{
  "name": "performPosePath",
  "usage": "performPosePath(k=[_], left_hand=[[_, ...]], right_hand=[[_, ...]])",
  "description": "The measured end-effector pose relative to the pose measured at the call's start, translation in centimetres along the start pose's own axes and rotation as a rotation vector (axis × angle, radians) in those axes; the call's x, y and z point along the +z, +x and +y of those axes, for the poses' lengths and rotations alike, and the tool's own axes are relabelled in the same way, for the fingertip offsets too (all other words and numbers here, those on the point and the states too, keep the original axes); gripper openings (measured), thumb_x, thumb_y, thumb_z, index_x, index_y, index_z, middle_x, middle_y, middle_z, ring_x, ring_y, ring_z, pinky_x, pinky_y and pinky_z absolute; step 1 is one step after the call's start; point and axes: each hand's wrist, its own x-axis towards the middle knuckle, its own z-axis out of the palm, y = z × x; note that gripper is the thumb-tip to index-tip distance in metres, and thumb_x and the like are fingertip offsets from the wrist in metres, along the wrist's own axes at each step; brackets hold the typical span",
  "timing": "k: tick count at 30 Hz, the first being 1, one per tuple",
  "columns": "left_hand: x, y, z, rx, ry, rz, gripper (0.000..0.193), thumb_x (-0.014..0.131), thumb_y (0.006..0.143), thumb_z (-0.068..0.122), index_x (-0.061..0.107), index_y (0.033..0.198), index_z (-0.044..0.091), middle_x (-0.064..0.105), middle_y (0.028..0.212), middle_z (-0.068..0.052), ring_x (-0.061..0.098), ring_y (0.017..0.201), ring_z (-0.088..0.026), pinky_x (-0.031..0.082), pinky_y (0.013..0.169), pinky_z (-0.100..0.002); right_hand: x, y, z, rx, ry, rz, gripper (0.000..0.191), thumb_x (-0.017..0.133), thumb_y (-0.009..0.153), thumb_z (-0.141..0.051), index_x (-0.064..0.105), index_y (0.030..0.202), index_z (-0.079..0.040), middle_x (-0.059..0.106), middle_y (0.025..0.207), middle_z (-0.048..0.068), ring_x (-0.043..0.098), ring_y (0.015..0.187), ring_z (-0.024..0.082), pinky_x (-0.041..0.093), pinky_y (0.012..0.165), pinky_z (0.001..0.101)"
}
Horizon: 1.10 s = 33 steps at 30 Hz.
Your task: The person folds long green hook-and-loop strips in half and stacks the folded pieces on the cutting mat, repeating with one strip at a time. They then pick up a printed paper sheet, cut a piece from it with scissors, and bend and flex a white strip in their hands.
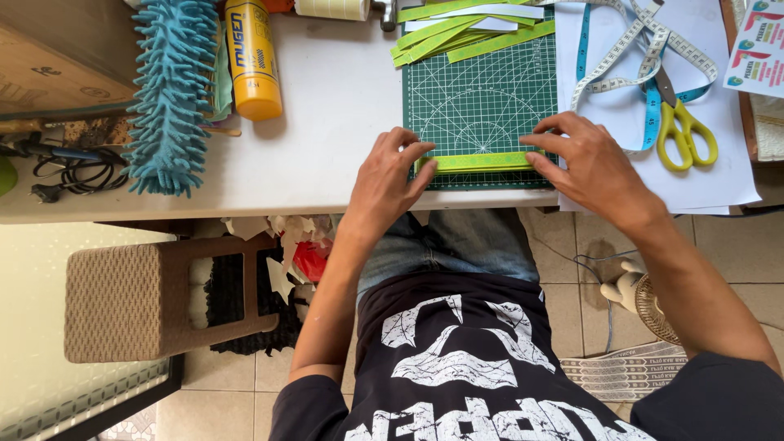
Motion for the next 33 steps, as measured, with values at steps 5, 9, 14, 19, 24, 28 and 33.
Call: performPosePath(k=[5,9,14,19,24,28,33], left_hand=[[-0.1,0.8,-0.5,0.128,-0.021,-0.112,0.054,0.083,0.078,0.036,0.074,0.119,0.003,0.068,0.110,-0.010,0.063,0.096,-0.023,0.054,0.088,-0.041],[0.1,0.9,-0.8,0.093,-0.005,-0.156,0.034,0.083,0.083,0.032,0.078,0.108,0.011,0.072,0.100,-0.002,0.064,0.093,-0.021,0.055,0.088,-0.039],[0.2,0.6,-1.2,0.078,-0.050,-0.143,0.033,0.084,0.081,0.030,0.078,0.107,0.011,0.071,0.096,-0.002,0.063,0.090,-0.021,0.056,0.085,-0.035],[0.3,0.7,-1.2,0.086,-0.044,-0.123,0.029,0.084,0.084,0.029,0.078,0.107,0.012,0.072,0.096,-0.001,0.063,0.089,-0.020,0.056,0.084,-0.035],[0.4,0.5,-1.2,0.083,-0.047,-0.114,0.031,0.084,0.081,0.029,0.078,0.106,0.012,0.071,0.094,-0.001,0.063,0.089,-0.020,0.056,0.083,-0.035],[0.2,0.7,-1.1,0.082,-0.044,-0.114,0.029,0.084,0.082,0.028,0.078,0.107,0.013,0.069,0.093,-0.001,0.063,0.089,-0.020,0.056,0.083,-0.036],[-0.2,0.7,-0.9,0.061,-0.081,-0.129,0.036,0.084,0.081,0.032,0.078,0.110,0.011,0.070,0.097,-0.003,0.064,0.091,-0.021,0.056,0.083,-0.036]], right_hand=[[-0.7,1.0,-0.1,-0.118,-0.031,-0.129,0.055,0.075,0.086,-0.034,0.066,0.132,-0.005,0.069,0.113,0.015,0.068,0.097,0.033,0.054,0.085,0.0428],[-0.2,1.3,-0.5,-0.088,-0.097,-0.174,0.040,0.075,0.087,-0.030,0.071,0.119,-0.007,0.070,0.106,0.010,0.068,0.093,0.031,0.054,0.083,0.0434],[0.1,1.2,-0.3,-0.081,-0.092,-0.179,0.031,0.075,0.086,-0.027,0.072,0.110,-0.007,0.070,0.101,0.009,0.068,0.090,0.030,0.055,0.082,0.0436],[0.4,1.4,-0.3,-0.043,-0.086,-0.187,0.030,0.075,0.087,-0.027,0.072,0.110,-0.007,0.069,0.100,0.010,0.068,0.089,0.030,0.056,0.081,0.0428],[0.6,1.3,-0.2,-0.069,-0.068,-0.169,0.032,0.076,0.085,-0.024,0.072,0.110,-0.005,0.068,0.099,0.011,0.068,0.089,0.032,0.055,0.080,0.0435],[0.5,1.5,-0.1,-0.074,-0.045,-0.167,0.031,0.077,0.084,-0.024,0.072,0.109,-0.005,0.068,0.100,0.011,0.067,0.091,0.032,0.054,0.080,0.0439],[0.1,1.7,-0.5,-0.046,-0.011,-0.183,0.035,0.076,0.085,-0.027,0.071,0.111,-0.006,0.068,0.102,0.010,0.067,0.093,0.032,0.055,0.081,0.0434]])
